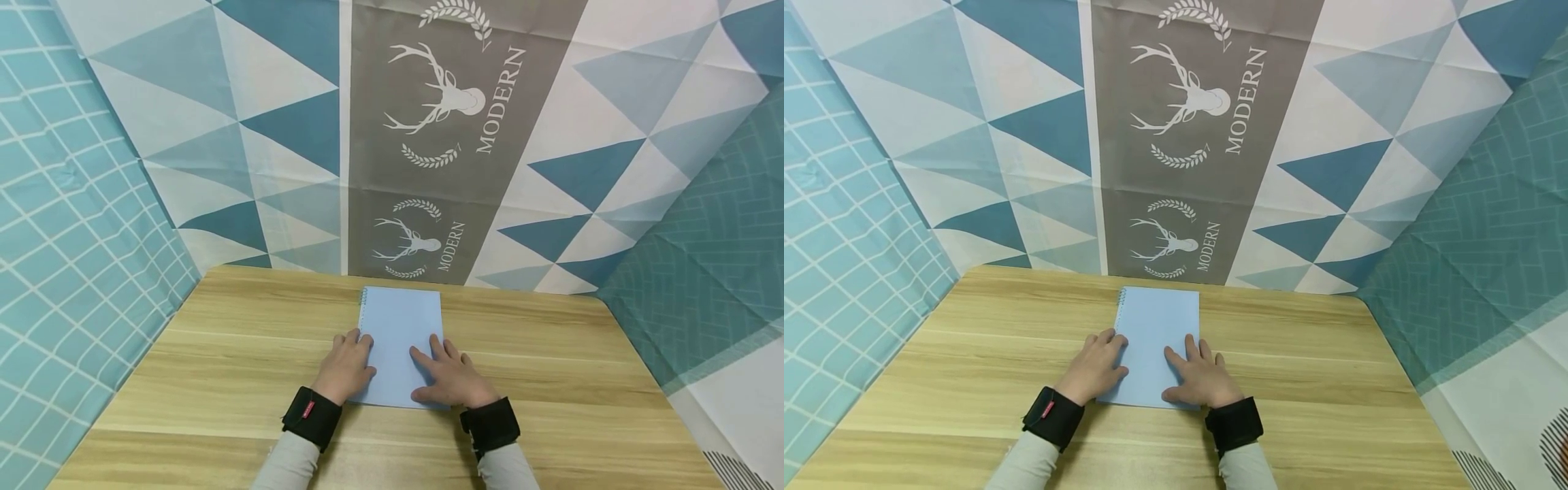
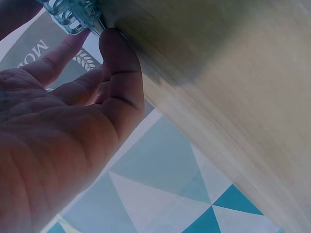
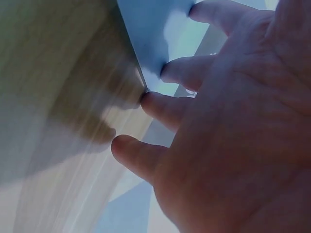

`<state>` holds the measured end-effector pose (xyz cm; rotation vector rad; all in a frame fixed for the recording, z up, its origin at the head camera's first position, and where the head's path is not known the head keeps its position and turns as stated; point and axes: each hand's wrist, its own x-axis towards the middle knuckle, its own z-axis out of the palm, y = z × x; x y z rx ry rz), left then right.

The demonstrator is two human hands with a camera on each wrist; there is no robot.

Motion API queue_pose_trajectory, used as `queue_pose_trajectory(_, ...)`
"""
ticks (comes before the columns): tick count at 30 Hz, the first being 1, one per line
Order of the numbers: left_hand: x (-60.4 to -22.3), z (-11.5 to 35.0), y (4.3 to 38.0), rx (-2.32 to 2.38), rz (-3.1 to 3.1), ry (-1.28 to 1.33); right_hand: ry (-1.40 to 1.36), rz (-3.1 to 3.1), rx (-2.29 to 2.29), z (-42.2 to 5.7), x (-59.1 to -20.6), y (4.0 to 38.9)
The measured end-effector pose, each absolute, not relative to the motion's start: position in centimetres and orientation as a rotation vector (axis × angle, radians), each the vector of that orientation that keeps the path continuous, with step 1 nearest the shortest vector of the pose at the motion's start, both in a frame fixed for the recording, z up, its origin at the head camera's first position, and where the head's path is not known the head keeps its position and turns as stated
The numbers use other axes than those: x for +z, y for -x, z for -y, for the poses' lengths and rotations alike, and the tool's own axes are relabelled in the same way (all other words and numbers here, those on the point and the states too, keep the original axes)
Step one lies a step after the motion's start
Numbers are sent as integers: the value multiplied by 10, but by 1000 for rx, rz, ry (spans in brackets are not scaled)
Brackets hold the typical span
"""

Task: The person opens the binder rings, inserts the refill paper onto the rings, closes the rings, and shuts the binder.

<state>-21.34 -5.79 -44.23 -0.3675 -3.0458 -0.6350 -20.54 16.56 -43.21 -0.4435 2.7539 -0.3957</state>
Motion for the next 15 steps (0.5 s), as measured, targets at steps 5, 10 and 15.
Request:
queue_pose_trajectory(5, -443, 60, 214, -655, 3060, 372, 418, -2751, -413, -166, -433, 205)
queue_pose_trajectory(10, -440, 63, 214, -670, 3072, 403, 384, -2755, -425, -167, -432, 204)
queue_pose_trajectory(15, -436, 67, 214, -679, 3090, 449, 349, -2759, -423, -169, -431, 203)
